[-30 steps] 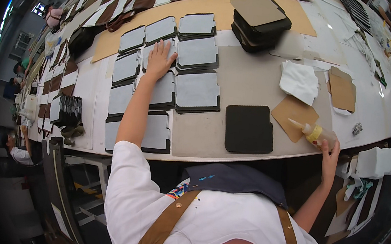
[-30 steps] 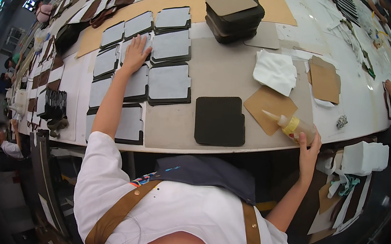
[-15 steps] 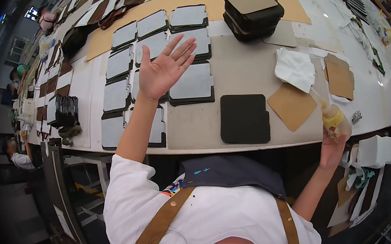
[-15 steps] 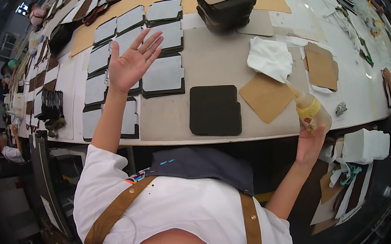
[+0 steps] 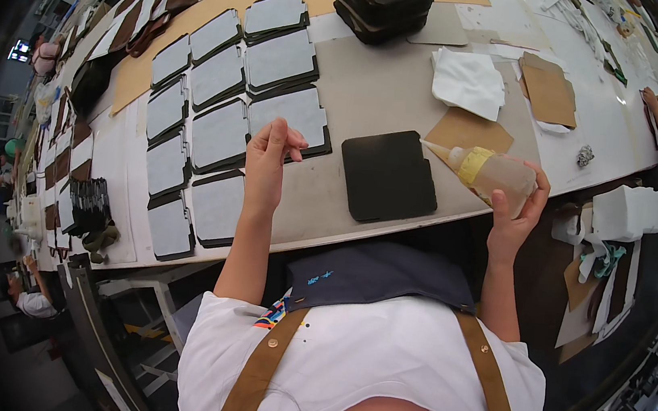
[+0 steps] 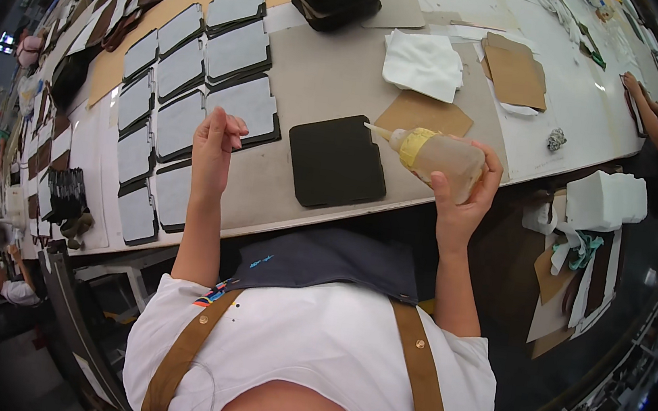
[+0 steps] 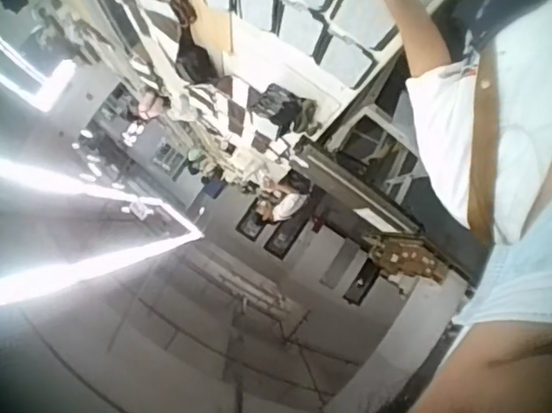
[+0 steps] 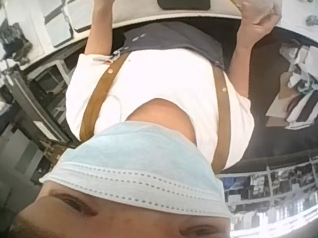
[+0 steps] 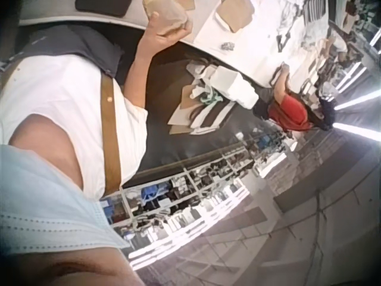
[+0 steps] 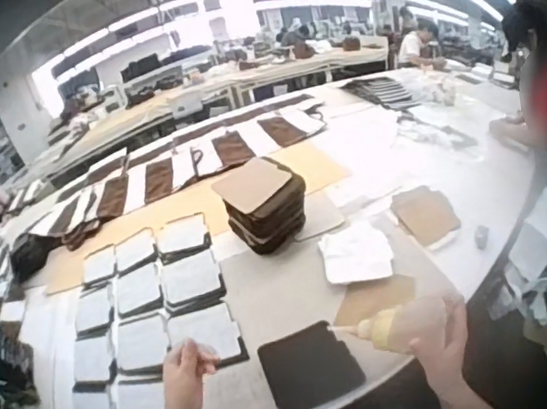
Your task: The person applies glue from a squeeze bottle onto the edges of a black rectangular base. They then place a white square pad onto the glued surface and press it down firmly. This process is repeated multiple times, with the person stacking the finished units to the left.
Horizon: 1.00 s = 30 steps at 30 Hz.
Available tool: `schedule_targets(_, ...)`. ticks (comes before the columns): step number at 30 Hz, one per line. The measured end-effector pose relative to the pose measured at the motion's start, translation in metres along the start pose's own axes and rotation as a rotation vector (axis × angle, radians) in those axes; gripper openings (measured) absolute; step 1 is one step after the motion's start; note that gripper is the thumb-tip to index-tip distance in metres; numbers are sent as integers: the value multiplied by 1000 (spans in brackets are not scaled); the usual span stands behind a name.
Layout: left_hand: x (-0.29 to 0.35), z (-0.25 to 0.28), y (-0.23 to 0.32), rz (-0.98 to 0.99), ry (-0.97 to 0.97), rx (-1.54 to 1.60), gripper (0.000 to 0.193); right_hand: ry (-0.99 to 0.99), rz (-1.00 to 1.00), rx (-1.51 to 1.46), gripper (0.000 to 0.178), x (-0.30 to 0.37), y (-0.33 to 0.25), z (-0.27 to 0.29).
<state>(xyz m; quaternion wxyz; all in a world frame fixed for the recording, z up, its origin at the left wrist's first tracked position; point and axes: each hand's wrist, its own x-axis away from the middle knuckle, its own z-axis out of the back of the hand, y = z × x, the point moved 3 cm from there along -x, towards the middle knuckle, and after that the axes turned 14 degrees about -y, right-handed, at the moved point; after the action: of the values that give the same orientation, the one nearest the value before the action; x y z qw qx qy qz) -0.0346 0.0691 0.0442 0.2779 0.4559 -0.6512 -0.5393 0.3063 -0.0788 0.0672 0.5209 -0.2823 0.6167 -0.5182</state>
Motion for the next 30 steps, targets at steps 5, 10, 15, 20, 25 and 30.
schedule_targets(5,3,-2,2,-21,167,-224,39,-3,17,94,63,3,-2,-12)
schedule_targets(10,3,-1,1,-37,205,-252,38,-3,7,126,62,5,2,-15)
schedule_targets(15,3,2,-2,-37,210,-261,37,-1,16,145,60,4,3,-17)
schedule_targets(20,4,0,-6,-53,217,-266,37,-1,14,152,59,4,4,-19)
schedule_targets(25,5,-7,-8,-39,202,-308,35,0,9,158,59,4,5,-19)
schedule_targets(30,5,-6,-11,-69,191,-302,34,6,12,167,60,4,4,-20)
